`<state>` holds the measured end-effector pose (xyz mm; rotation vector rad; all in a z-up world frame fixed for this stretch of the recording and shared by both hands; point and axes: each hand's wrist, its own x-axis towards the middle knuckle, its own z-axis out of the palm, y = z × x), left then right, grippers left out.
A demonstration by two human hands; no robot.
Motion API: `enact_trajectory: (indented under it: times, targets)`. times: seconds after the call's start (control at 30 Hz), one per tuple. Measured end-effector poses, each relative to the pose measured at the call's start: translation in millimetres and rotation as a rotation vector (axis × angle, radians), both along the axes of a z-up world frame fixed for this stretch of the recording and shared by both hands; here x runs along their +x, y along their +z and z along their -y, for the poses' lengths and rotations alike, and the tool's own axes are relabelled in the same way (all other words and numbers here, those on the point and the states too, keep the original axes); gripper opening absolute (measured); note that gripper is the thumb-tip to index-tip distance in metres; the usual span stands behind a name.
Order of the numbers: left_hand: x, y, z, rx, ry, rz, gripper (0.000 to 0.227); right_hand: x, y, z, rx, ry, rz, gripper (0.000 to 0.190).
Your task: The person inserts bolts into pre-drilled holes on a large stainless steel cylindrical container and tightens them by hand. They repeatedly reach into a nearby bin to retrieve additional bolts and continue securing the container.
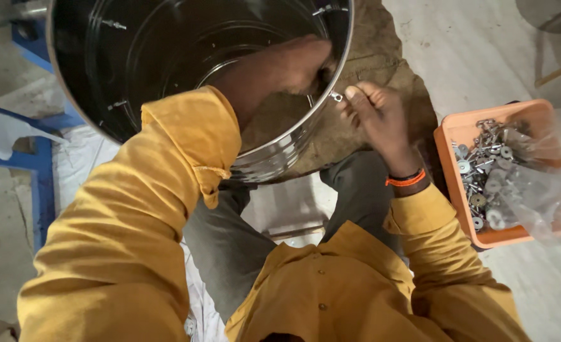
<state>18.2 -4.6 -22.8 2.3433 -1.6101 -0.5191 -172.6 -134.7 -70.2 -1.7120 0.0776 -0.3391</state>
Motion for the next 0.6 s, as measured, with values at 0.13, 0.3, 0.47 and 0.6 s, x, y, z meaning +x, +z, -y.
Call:
enact_trajectory:
  times: [0.13,0.3,0.47,0.6]
  targets:
    - [0,3,-2,0.011,-0.009,-0.027,0.028,0,6,-6,-0.1,-0.087,-0.008,0.017]
    - [1,0,-2,-0.052,0.024,-0.009,0.03,3,17,-11,-0.246,-0.079,-0.066,0.018]
    - [3,-2,-3,-0.116,-0.076,-0.039,0.029,7,16,-9,-0.317,-0.063,-0.148,0.028]
    - [4,-4,-3,-0.143,-0.108,-0.051,0.028,13,8,0,-0.036,0.068,-0.218,0.031]
